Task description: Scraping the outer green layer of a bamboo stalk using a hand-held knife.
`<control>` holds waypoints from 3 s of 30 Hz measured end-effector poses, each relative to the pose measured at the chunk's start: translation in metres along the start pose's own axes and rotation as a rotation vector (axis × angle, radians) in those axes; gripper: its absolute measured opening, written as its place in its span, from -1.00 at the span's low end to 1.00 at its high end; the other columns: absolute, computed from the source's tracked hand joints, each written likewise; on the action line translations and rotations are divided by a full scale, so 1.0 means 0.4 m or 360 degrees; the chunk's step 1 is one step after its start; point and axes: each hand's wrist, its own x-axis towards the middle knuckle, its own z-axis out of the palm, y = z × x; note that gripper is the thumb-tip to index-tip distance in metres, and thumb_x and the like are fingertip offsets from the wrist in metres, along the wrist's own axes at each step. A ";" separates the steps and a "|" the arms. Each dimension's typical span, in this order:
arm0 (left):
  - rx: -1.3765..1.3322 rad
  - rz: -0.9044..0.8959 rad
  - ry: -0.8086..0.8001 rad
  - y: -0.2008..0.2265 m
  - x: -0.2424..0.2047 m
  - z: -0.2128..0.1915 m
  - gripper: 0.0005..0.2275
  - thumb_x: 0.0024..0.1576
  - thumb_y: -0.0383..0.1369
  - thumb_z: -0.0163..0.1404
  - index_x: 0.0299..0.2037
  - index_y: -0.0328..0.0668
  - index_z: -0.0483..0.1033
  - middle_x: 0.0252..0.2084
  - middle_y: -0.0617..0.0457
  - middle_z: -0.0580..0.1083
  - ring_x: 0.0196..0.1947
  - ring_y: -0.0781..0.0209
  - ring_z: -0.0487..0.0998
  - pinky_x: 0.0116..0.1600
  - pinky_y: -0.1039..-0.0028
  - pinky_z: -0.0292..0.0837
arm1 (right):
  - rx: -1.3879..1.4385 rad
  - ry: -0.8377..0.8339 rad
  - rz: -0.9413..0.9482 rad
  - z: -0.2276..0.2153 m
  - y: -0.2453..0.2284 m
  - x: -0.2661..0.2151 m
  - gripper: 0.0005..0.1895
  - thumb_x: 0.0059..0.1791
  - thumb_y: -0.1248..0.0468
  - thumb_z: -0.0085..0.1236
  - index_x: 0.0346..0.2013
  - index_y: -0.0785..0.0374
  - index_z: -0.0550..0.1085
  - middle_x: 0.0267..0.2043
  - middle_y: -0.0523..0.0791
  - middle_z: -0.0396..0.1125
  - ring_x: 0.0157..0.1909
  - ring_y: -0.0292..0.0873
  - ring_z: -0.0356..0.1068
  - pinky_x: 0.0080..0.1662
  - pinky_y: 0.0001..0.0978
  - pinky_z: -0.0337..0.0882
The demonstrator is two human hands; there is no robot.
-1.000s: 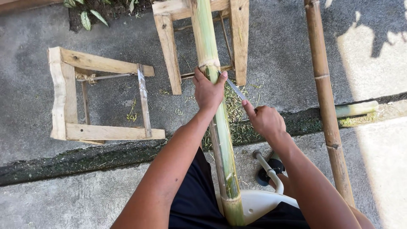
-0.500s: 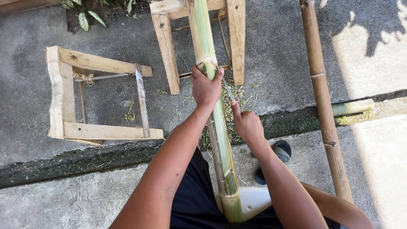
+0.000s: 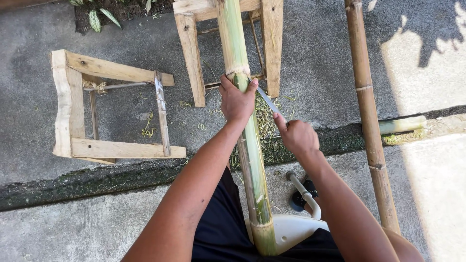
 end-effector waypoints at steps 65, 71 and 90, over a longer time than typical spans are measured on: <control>-0.0047 -0.0025 -0.0007 0.016 -0.005 -0.011 -0.05 0.10 0.11 0.09 0.44 -0.44 -0.20 0.23 -0.31 0.26 -0.16 -0.02 0.63 -0.25 0.32 0.65 | 0.0419 0.0036 0.0053 0.083 -0.014 -0.007 -0.02 0.09 -0.44 -0.36 -0.68 0.39 0.46 -0.59 0.14 0.35 -0.54 0.15 0.39 -0.33 0.16 0.39; -0.0123 -0.0019 -0.0048 0.020 -0.023 -0.030 -0.05 0.09 0.09 0.09 0.44 -0.44 -0.19 0.22 -0.31 0.26 -0.17 -0.05 0.62 -0.26 0.33 0.67 | 0.0604 0.0025 0.0107 0.097 -0.023 -0.036 0.02 0.03 -0.46 -0.38 -0.76 0.43 0.42 -0.62 0.18 0.36 -0.47 0.12 0.44 -0.22 0.06 0.42; -0.0249 -0.0082 -0.0085 0.033 -0.023 -0.037 -0.10 0.11 0.15 0.00 0.45 -0.38 -0.13 0.24 -0.26 0.24 -0.07 -0.09 0.61 -0.14 0.24 0.67 | 0.0336 0.0050 0.0000 0.077 0.006 0.023 0.01 0.07 -0.45 -0.42 -0.71 0.37 0.50 -0.64 0.13 0.39 -0.56 0.03 0.42 -0.36 -0.01 0.42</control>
